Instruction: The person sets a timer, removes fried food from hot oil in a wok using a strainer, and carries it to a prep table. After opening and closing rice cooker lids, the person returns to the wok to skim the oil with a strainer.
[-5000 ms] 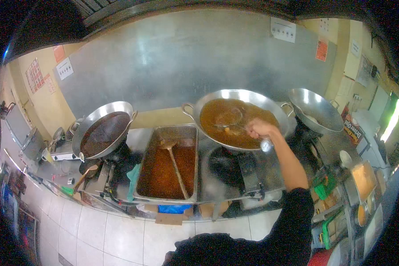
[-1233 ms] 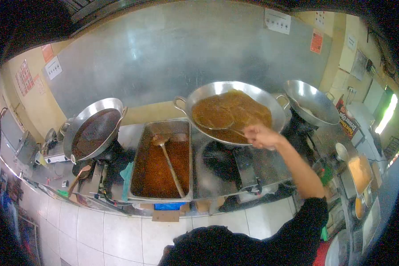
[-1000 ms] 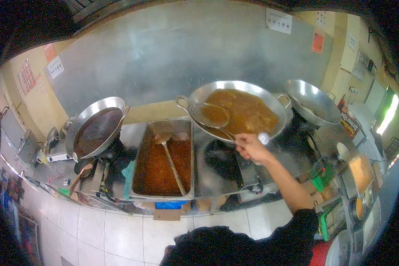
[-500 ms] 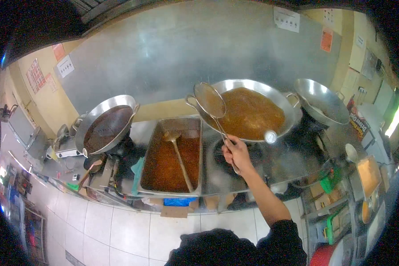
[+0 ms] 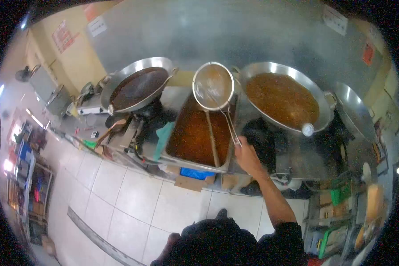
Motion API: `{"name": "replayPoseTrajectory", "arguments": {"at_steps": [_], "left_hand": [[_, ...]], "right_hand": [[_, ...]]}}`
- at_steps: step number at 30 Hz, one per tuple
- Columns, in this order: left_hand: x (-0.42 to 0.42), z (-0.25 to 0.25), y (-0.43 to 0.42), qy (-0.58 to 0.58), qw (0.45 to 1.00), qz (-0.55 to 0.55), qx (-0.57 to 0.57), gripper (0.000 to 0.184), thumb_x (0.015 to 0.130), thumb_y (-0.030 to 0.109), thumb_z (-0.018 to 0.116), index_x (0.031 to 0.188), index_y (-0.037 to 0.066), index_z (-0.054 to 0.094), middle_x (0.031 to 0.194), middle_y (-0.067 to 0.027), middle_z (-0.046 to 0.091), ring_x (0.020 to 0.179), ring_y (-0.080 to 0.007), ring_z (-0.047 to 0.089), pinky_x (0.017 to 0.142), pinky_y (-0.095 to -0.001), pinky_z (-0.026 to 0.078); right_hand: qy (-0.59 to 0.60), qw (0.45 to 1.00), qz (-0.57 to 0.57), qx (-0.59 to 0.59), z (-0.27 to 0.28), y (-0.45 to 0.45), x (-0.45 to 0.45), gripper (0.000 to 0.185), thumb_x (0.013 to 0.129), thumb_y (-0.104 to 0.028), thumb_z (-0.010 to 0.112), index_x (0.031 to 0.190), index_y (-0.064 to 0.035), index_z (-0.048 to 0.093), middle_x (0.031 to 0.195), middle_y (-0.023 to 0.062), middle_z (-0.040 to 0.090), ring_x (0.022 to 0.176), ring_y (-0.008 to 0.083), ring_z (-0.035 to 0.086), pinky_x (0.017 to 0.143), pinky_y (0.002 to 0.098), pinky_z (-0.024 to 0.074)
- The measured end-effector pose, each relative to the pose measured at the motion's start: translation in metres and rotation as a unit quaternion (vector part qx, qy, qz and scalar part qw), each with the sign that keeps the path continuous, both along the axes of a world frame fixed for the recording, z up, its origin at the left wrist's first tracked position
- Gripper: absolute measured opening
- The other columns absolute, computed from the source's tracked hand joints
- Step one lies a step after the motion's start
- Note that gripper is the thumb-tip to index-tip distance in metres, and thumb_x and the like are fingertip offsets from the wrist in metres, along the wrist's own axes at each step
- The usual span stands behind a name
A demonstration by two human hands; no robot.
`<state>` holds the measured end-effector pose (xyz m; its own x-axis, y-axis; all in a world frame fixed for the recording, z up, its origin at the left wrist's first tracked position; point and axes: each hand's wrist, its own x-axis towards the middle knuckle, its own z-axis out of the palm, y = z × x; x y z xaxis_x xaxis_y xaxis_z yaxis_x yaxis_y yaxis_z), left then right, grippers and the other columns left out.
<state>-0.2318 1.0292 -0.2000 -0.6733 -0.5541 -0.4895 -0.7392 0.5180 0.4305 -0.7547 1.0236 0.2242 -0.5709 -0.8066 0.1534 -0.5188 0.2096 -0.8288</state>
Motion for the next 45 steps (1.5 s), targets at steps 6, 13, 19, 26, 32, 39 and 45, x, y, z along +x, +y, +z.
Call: {"name": "replayPoseTrajectory", "arguments": {"at_steps": [6, 13, 19, 26, 32, 39, 45], "left_hand": [[0.007, 0.020, 0.019, 0.137, 0.936, 0.310, 0.090, 0.022, 0.074, 0.022, 0.057, 0.084, 0.003, 0.063, 0.085, -0.0170, 0.063, 0.082, -0.0339, 0.060, 0.073, -0.0426, 0.048], [0.069, -0.028, 0.052, 0.156, 0.898, 0.402, 0.083, 0.024, 0.073, 0.022, 0.056, 0.084, 0.001, 0.063, 0.085, -0.0187, 0.063, 0.084, -0.0361, 0.060, 0.075, -0.0439, 0.047], [0.125, -0.002, 0.073, 0.060, 0.974, 0.215, 0.027, 0.022, 0.074, 0.017, 0.049, 0.069, 0.001, 0.063, 0.079, -0.0180, 0.062, 0.078, -0.0332, 0.061, 0.067, -0.0421, 0.049], [0.165, -0.025, 0.083, 0.089, 0.932, 0.342, 0.076, 0.024, 0.075, 0.020, 0.048, 0.073, 0.002, 0.065, 0.083, -0.0180, 0.063, 0.080, -0.0324, 0.061, 0.072, -0.0396, 0.048], [0.179, -0.021, 0.062, 0.087, 0.927, 0.357, 0.068, 0.021, 0.076, 0.018, 0.052, 0.078, 0.003, 0.065, 0.087, -0.0163, 0.064, 0.080, -0.0301, 0.062, 0.074, -0.0368, 0.049], [0.207, -0.034, 0.047, 0.249, 0.854, 0.428, 0.161, 0.011, 0.074, 0.013, 0.061, 0.079, 0.003, 0.064, 0.080, -0.0145, 0.064, 0.070, -0.0286, 0.063, 0.064, -0.0389, 0.052], [0.191, -0.015, 0.009, 0.113, 0.864, 0.446, 0.203, 0.014, 0.078, 0.008, 0.054, 0.080, -0.003, 0.062, 0.077, -0.0139, 0.064, 0.070, -0.0204, 0.064, 0.060, -0.0329, 0.053]], "right_hand": [[0.149, 0.972, 0.029, 0.178, 0.010, -0.011, 0.005, 0.026, 0.087, -0.004, 0.043, 0.112, 0.0015, 0.043, 0.077, 0.0294, 0.056, 0.078, 0.0461, 0.054, 0.065, 0.0485, 0.0403], [0.284, 0.938, 0.029, 0.195, -0.007, -0.053, -0.011, 0.023, 0.085, -0.002, 0.043, 0.107, 0.0014, 0.047, 0.084, 0.0330, 0.054, 0.085, 0.0477, 0.052, 0.069, 0.0512, 0.0388], [0.299, 0.932, 0.001, 0.206, -0.025, -0.093, -0.010, 0.032, 0.081, 0.000, 0.043, 0.113, -0.0001, 0.044, 0.097, 0.0311, 0.053, 0.094, 0.0458, 0.051, 0.076, 0.0492, 0.0406], [0.292, 0.928, 0.007, 0.230, -0.022, -0.115, 0.019, 0.028, 0.079, 0.004, 0.041, 0.107, 0.0022, 0.045, 0.092, 0.0331, 0.055, 0.092, 0.0485, 0.051, 0.077, 0.0531, 0.0393], [0.271, 0.931, -0.060, 0.239, -0.039, -0.110, 0.042, 0.028, 0.081, 0.002, 0.041, 0.108, 0.0018, 0.045, 0.094, 0.0322, 0.055, 0.093, 0.0476, 0.051, 0.078, 0.0532, 0.0396], [0.250, 0.945, -0.065, 0.199, -0.045, -0.097, 0.053, 0.026, 0.083, -0.003, 0.043, 0.108, 0.0008, 0.048, 0.094, 0.0316, 0.055, 0.095, 0.0467, 0.050, 0.078, 0.0512, 0.0397], [0.249, 0.953, -0.077, 0.157, -0.040, -0.102, 0.073, 0.027, 0.086, -0.006, 0.043, 0.110, 0.0013, 0.049, 0.096, 0.0316, 0.055, 0.095, 0.0451, 0.051, 0.076, 0.0481, 0.0422]]}}
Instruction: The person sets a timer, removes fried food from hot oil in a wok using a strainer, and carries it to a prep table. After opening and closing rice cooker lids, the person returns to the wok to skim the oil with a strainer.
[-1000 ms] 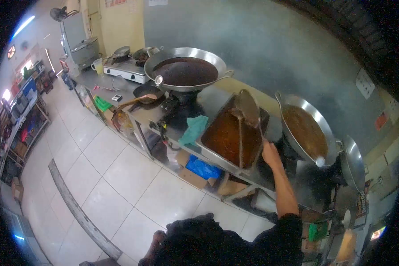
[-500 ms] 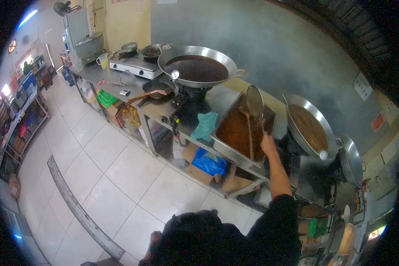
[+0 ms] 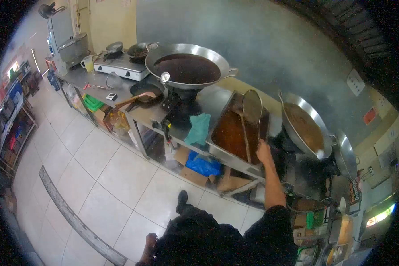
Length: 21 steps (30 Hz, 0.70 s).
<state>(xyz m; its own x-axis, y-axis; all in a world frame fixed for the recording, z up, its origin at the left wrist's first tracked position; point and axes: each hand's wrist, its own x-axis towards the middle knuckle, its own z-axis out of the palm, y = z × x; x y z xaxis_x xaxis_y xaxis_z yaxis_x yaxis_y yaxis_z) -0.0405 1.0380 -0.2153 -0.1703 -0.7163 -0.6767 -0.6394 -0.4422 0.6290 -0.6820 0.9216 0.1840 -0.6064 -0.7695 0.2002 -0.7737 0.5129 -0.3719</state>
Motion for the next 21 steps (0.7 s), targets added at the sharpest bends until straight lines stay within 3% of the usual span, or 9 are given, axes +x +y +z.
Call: {"name": "replayPoseTrajectory", "arguments": {"at_steps": [1, 5, 6, 8, 14, 16, 18, 19, 21], "left_hand": [[0.002, 0.000, -0.004, 0.055, 0.980, -0.078, -0.175, 0.016, 0.079, 0.009, 0.053, 0.085, -0.003, 0.061, 0.079, -0.0142, 0.064, 0.069, -0.0205, 0.064, 0.059, -0.0327, 0.053], [-0.005, 0.008, -0.035, -0.021, 0.984, -0.140, -0.107, 0.022, 0.080, 0.012, 0.052, 0.093, -0.004, 0.060, 0.079, -0.0144, 0.064, 0.070, -0.0212, 0.064, 0.060, -0.0324, 0.053], [-0.023, 0.025, -0.042, -0.068, 0.998, -0.007, -0.013, 0.022, 0.080, 0.017, 0.051, 0.086, 0.000, 0.062, 0.084, -0.0174, 0.064, 0.075, -0.0289, 0.064, 0.064, -0.0393, 0.052], [-0.006, -0.049, -0.052, -0.116, 0.952, -0.232, -0.164, 0.024, 0.080, 0.021, 0.048, 0.080, 0.003, 0.063, 0.088, -0.0199, 0.062, 0.079, -0.0369, 0.061, 0.068, -0.0456, 0.050], [-0.027, -0.059, -0.156, -0.119, 0.884, -0.382, -0.241, 0.016, 0.074, 0.017, 0.051, 0.077, 0.008, 0.064, 0.082, -0.0155, 0.062, 0.083, -0.0352, 0.059, 0.069, -0.0450, 0.049], [-0.039, -0.015, -0.204, -0.104, 0.911, -0.354, -0.184, 0.016, 0.075, 0.017, 0.050, 0.074, 0.008, 0.063, 0.082, -0.0144, 0.063, 0.081, -0.0345, 0.059, 0.071, -0.0447, 0.048], [-0.057, -0.017, -0.251, -0.056, 0.884, -0.329, -0.328, 0.026, 0.082, 0.021, 0.043, 0.074, 0.004, 0.061, 0.079, -0.0173, 0.062, 0.077, -0.0375, 0.058, 0.066, -0.0476, 0.046], [-0.064, -0.021, -0.276, -0.056, 0.906, -0.321, -0.272, 0.029, 0.084, 0.024, 0.043, 0.082, 0.004, 0.063, 0.082, -0.0193, 0.062, 0.078, -0.0362, 0.060, 0.068, -0.0453, 0.047], [-0.094, -0.017, -0.305, 0.069, 0.994, -0.016, -0.081, 0.030, 0.085, 0.027, 0.049, 0.090, 0.001, 0.062, 0.082, -0.0157, 0.065, 0.071, -0.0250, 0.064, 0.065, -0.0341, 0.050]], "right_hand": [[-0.006, 1.000, 0.000, 0.005, 0.001, -0.003, 0.002, 0.027, 0.086, -0.006, 0.043, 0.110, 0.0013, 0.049, 0.096, 0.0316, 0.055, 0.095, 0.0451, 0.051, 0.076, 0.0481, 0.0422], [-0.034, 0.998, -0.034, -0.035, -0.030, -0.020, -0.011, 0.027, 0.087, -0.007, 0.043, 0.111, 0.0002, 0.051, 0.098, 0.0301, 0.055, 0.096, 0.0450, 0.052, 0.077, 0.0452, 0.0440], [-0.026, 0.996, -0.033, -0.083, -0.041, -0.026, -0.014, 0.026, 0.087, -0.008, 0.043, 0.111, -0.0003, 0.052, 0.097, 0.0294, 0.056, 0.095, 0.0448, 0.052, 0.077, 0.0444, 0.0443], [-0.053, 0.996, -0.052, -0.056, -0.036, -0.032, -0.004, 0.026, 0.088, -0.009, 0.041, 0.110, -0.0007, 0.052, 0.098, 0.0286, 0.057, 0.097, 0.0430, 0.053, 0.079, 0.0436, 0.0444], [-0.082, 0.982, -0.088, -0.147, -0.064, -0.047, -0.001, 0.023, 0.090, -0.013, 0.043, 0.107, -0.0004, 0.053, 0.073, 0.0135, 0.059, 0.054, 0.0212, 0.057, 0.050, 0.0318, 0.0451], [-0.476, 0.824, -0.150, -0.267, -0.025, -0.048, 0.040, 0.023, 0.091, -0.019, 0.048, 0.108, -0.0040, 0.052, 0.063, 0.0029, 0.049, 0.042, 0.0088, 0.040, 0.038, 0.0233, 0.0335], [-0.538, 0.776, -0.160, -0.286, -0.032, -0.041, 0.055, 0.027, 0.089, -0.022, 0.053, 0.112, -0.0077, 0.049, 0.062, -0.0001, 0.047, 0.044, 0.0062, 0.038, 0.038, 0.0197, 0.0304], [-0.554, 0.762, -0.165, -0.292, -0.038, -0.036, 0.063, 0.029, 0.089, -0.022, 0.054, 0.114, -0.0079, 0.048, 0.064, 0.0005, 0.048, 0.046, 0.0066, 0.039, 0.038, 0.0203, 0.0313], [-0.566, 0.748, -0.175, -0.300, -0.041, -0.037, 0.081, 0.031, 0.088, -0.022, 0.055, 0.115, -0.0081, 0.048, 0.065, 0.0011, 0.048, 0.047, 0.0071, 0.041, 0.039, 0.0210, 0.0323]]}}
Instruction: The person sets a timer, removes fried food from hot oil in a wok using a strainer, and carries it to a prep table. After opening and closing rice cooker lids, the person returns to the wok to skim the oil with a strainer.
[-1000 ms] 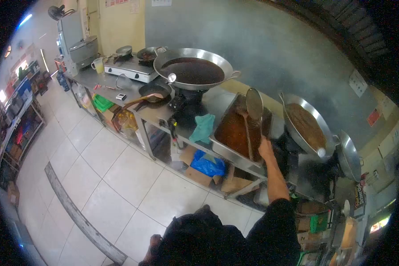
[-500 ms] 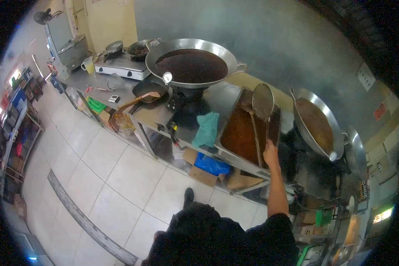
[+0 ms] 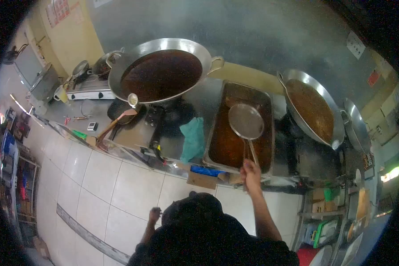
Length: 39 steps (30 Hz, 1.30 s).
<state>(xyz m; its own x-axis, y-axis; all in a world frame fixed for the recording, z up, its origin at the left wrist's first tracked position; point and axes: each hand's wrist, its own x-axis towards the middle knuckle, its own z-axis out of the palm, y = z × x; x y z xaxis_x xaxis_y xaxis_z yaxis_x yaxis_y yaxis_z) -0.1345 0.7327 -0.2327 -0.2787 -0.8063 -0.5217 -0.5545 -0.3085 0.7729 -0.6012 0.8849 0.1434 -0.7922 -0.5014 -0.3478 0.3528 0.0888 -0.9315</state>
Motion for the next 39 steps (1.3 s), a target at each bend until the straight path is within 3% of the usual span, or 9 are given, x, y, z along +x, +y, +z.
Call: {"name": "replayPoseTrajectory", "arguments": {"at_steps": [15, 22, 25, 26, 28, 32, 33, 34, 39], "left_hand": [[-0.026, 0.027, -0.050, 0.005, 0.969, -0.245, 0.007, 0.032, 0.079, 0.026, 0.060, 0.099, 0.002, 0.061, 0.093, -0.0159, 0.064, 0.090, -0.0271, 0.062, 0.077, -0.0355, 0.049], [0.135, 0.003, -0.097, 0.012, 0.994, -0.106, 0.011, 0.026, 0.077, 0.020, 0.060, 0.096, 0.002, 0.061, 0.094, -0.0161, 0.064, 0.091, -0.0296, 0.061, 0.078, -0.0359, 0.048], [0.230, -0.010, -0.095, -0.007, 0.999, -0.039, -0.026, 0.022, 0.076, 0.018, 0.057, 0.091, 0.002, 0.060, 0.090, -0.0161, 0.063, 0.085, -0.0313, 0.061, 0.074, -0.0379, 0.049], [0.265, -0.005, -0.102, -0.159, 0.902, -0.323, -0.236, 0.021, 0.078, 0.019, 0.053, 0.087, 0.001, 0.059, 0.084, -0.0181, 0.062, 0.076, -0.0321, 0.062, 0.070, -0.0397, 0.049], [0.317, 0.013, -0.092, -0.149, 0.945, -0.217, -0.192, 0.020, 0.078, 0.018, 0.050, 0.086, 0.001, 0.058, 0.083, -0.0194, 0.061, 0.072, -0.0314, 0.062, 0.068, -0.0394, 0.049], [0.373, 0.043, -0.068, -0.113, 0.986, 0.050, -0.110, 0.020, 0.082, 0.016, 0.049, 0.092, 0.001, 0.059, 0.080, -0.0166, 0.063, 0.069, -0.0264, 0.063, 0.067, -0.0358, 0.050], [0.380, 0.053, -0.061, -0.051, 0.976, 0.188, -0.093, 0.021, 0.084, 0.016, 0.050, 0.096, 0.001, 0.059, 0.081, -0.0151, 0.064, 0.071, -0.0243, 0.063, 0.068, -0.0343, 0.050], [0.384, 0.068, -0.058, -0.037, 0.976, 0.201, -0.074, 0.025, 0.086, 0.019, 0.052, 0.102, 0.001, 0.058, 0.084, -0.0136, 0.064, 0.076, -0.0216, 0.063, 0.071, -0.0326, 0.049], [0.347, 0.232, -0.050, 0.111, 0.983, 0.134, -0.060, 0.049, 0.073, -0.009, 0.059, 0.118, 0.005, 0.046, 0.114, -0.0097, 0.053, 0.100, -0.0198, 0.054, 0.081, -0.0309, 0.045]], "right_hand": [[-0.001, 1.000, 0.003, 0.002, -0.004, -0.052, 0.098, 0.059, 0.091, -0.007, 0.046, 0.138, -0.0089, 0.011, 0.109, 0.0198, 0.056, 0.078, 0.0230, 0.063, 0.066, 0.0297, 0.0513], [0.487, 0.828, -0.139, 0.239, 0.049, -0.087, 0.125, 0.052, 0.087, -0.020, 0.056, 0.128, 0.0019, 0.033, 0.128, 0.0184, 0.039, 0.117, 0.0269, 0.039, 0.096, 0.0340, 0.0338], [0.430, 0.898, -0.084, 0.051, 0.056, -0.142, 0.152, 0.036, 0.088, -0.018, 0.054, 0.119, -0.0005, 0.045, 0.113, 0.0131, 0.053, 0.104, 0.0216, 0.050, 0.090, 0.0328, 0.0388], [0.420, 0.904, -0.061, 0.049, 0.042, -0.161, 0.170, 0.036, 0.088, -0.018, 0.054, 0.119, -0.0005, 0.045, 0.113, 0.0131, 0.053, 0.104, 0.0216, 0.050, 0.090, 0.0328, 0.0388], [0.347, 0.927, 0.117, 0.086, 0.008, -0.206, 0.207, 0.031, 0.088, -0.016, 0.053, 0.115, -0.0027, 0.048, 0.101, 0.0102, 0.057, 0.096, 0.0220, 0.055, 0.087, 0.0309, 0.0399], [0.537, 0.591, 0.589, 0.124, -0.067, -0.240, 0.311, 0.045, 0.082, -0.015, 0.056, 0.124, -0.0061, 0.043, 0.113, 0.0173, 0.050, 0.108, 0.0315, 0.048, 0.093, 0.0359, 0.0381], [0.408, 0.539, 0.709, 0.200, -0.034, -0.244, 0.341, 0.055, 0.081, -0.009, 0.057, 0.131, -0.0071, 0.035, 0.130, 0.0180, 0.038, 0.122, 0.0312, 0.036, 0.100, 0.0407, 0.0321], [0.390, 0.502, 0.754, 0.168, -0.093, -0.231, 0.336, 0.066, 0.078, -0.005, 0.058, 0.136, -0.0099, 0.025, 0.136, 0.0173, 0.029, 0.123, 0.0335, 0.033, 0.100, 0.0418, 0.0315], [0.393, 0.381, 0.822, 0.158, -0.013, -0.279, 0.383, 0.089, 0.071, -0.001, 0.064, 0.141, -0.0164, 0.012, 0.145, 0.0145, 0.011, 0.133, 0.0319, 0.016, 0.105, 0.0463, 0.0225]]}}
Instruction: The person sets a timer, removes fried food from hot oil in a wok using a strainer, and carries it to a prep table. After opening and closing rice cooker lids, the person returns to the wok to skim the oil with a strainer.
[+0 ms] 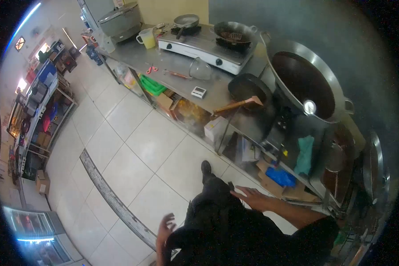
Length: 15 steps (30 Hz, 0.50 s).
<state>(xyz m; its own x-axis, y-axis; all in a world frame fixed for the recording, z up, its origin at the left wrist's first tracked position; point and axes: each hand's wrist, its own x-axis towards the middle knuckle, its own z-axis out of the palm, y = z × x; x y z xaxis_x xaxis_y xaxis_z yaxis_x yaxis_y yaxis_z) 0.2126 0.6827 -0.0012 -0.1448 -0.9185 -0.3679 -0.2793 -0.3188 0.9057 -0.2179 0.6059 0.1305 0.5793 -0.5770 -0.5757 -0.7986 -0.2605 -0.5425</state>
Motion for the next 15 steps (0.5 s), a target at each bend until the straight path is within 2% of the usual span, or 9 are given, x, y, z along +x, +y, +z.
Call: {"name": "replayPoseTrajectory", "arguments": {"at_steps": [1, 2, 5, 7, 8, 10, 12, 14, 15], "left_hand": [[-0.009, 0.039, 0.000, -0.004, 0.999, -0.038, -0.038, 0.058, 0.069, -0.007, 0.064, 0.122, 0.008, 0.044, 0.118, -0.0114, 0.050, 0.105, -0.0238, 0.052, 0.086, -0.0358, 0.043], [0.001, 0.013, 0.021, 0.075, 0.996, -0.021, 0.044, 0.059, 0.072, 0.003, 0.066, 0.126, 0.009, 0.043, 0.126, -0.0140, 0.045, 0.109, -0.0269, 0.049, 0.089, -0.0392, 0.041], [-0.011, 0.037, -0.010, 0.013, 0.994, -0.091, -0.056, 0.059, 0.073, 0.004, 0.065, 0.127, 0.009, 0.042, 0.126, -0.0141, 0.044, 0.109, -0.0271, 0.049, 0.090, -0.0392, 0.040], [-0.024, 0.038, -0.060, -0.039, 0.985, -0.116, -0.124, 0.059, 0.073, 0.004, 0.065, 0.127, 0.008, 0.042, 0.127, -0.0142, 0.044, 0.110, -0.0273, 0.048, 0.090, -0.0392, 0.040], [-0.028, 0.038, -0.089, -0.061, 0.978, -0.130, -0.151, 0.059, 0.073, 0.005, 0.064, 0.127, 0.008, 0.042, 0.127, -0.0142, 0.043, 0.110, -0.0274, 0.048, 0.091, -0.0392, 0.040], [-0.037, 0.041, -0.135, -0.085, 0.967, -0.158, -0.180, 0.058, 0.073, 0.005, 0.064, 0.127, 0.008, 0.042, 0.127, -0.0143, 0.043, 0.111, -0.0275, 0.048, 0.091, -0.0392, 0.039], [-0.044, 0.046, -0.181, -0.086, 0.957, -0.189, -0.200, 0.058, 0.074, 0.005, 0.064, 0.127, 0.008, 0.041, 0.128, -0.0144, 0.043, 0.111, -0.0277, 0.047, 0.092, -0.0392, 0.039], [-0.048, 0.050, -0.216, -0.083, 0.951, -0.213, -0.209, 0.058, 0.074, 0.006, 0.063, 0.128, 0.008, 0.041, 0.128, -0.0145, 0.042, 0.112, -0.0279, 0.047, 0.092, -0.0392, 0.038], [-0.048, 0.053, -0.231, -0.084, 0.947, -0.225, -0.212, 0.058, 0.074, 0.006, 0.063, 0.128, 0.008, 0.041, 0.128, -0.0146, 0.042, 0.112, -0.0279, 0.046, 0.092, -0.0392, 0.038]], "right_hand": [[-0.012, 0.995, 0.067, -0.076, 0.009, -0.011, 0.005, 0.093, 0.069, -0.001, 0.065, 0.141, -0.0175, 0.009, 0.147, 0.0133, 0.006, 0.135, 0.0305, 0.011, 0.107, 0.0469, 0.0205], [-0.017, 0.995, 0.065, -0.077, 0.024, -0.026, 0.016, 0.093, 0.069, -0.001, 0.065, 0.141, -0.0175, 0.009, 0.147, 0.0133, 0.006, 0.135, 0.0305, 0.011, 0.107, 0.0469, 0.0205], [-0.121, 0.987, 0.105, -0.022, 0.042, -0.083, 0.050, 0.096, 0.063, 0.005, 0.062, 0.141, -0.0168, 0.011, 0.146, 0.0112, 0.006, 0.135, 0.0308, 0.012, 0.109, 0.0468, 0.0144], [-0.070, 0.961, 0.248, -0.103, 0.017, -0.130, 0.058, 0.089, 0.074, -0.008, 0.062, 0.142, -0.0205, 0.005, 0.147, 0.0094, 0.001, 0.136, 0.0275, 0.004, 0.110, 0.0482, 0.0116], [-0.075, 0.960, 0.249, -0.103, 0.010, -0.154, 0.060, 0.089, 0.074, -0.008, 0.062, 0.142, -0.0205, 0.005, 0.147, 0.0094, 0.001, 0.136, 0.0275, 0.004, 0.110, 0.0482, 0.0116], [-0.184, 0.933, 0.285, -0.121, -0.003, -0.196, 0.061, 0.084, 0.076, -0.008, 0.059, 0.141, -0.0200, 0.009, 0.147, 0.0097, 0.004, 0.135, 0.0274, 0.009, 0.110, 0.0473, 0.0115], [-0.194, 0.929, 0.284, -0.138, -0.017, -0.229, 0.057, 0.079, 0.075, -0.005, 0.059, 0.140, -0.0180, 0.016, 0.146, 0.0108, 0.013, 0.133, 0.0275, 0.017, 0.109, 0.0460, 0.0155], [-0.285, 0.916, 0.257, -0.115, -0.040, -0.258, 0.052, 0.072, 0.077, -0.002, 0.056, 0.138, -0.0172, 0.022, 0.142, 0.0111, 0.022, 0.131, 0.0280, 0.024, 0.107, 0.0445, 0.0204], [-0.310, 0.902, 0.260, -0.148, -0.047, -0.271, 0.050, 0.067, 0.074, -0.008, 0.056, 0.136, -0.0138, 0.029, 0.139, 0.0122, 0.028, 0.128, 0.0296, 0.029, 0.102, 0.0428, 0.0270]]}}
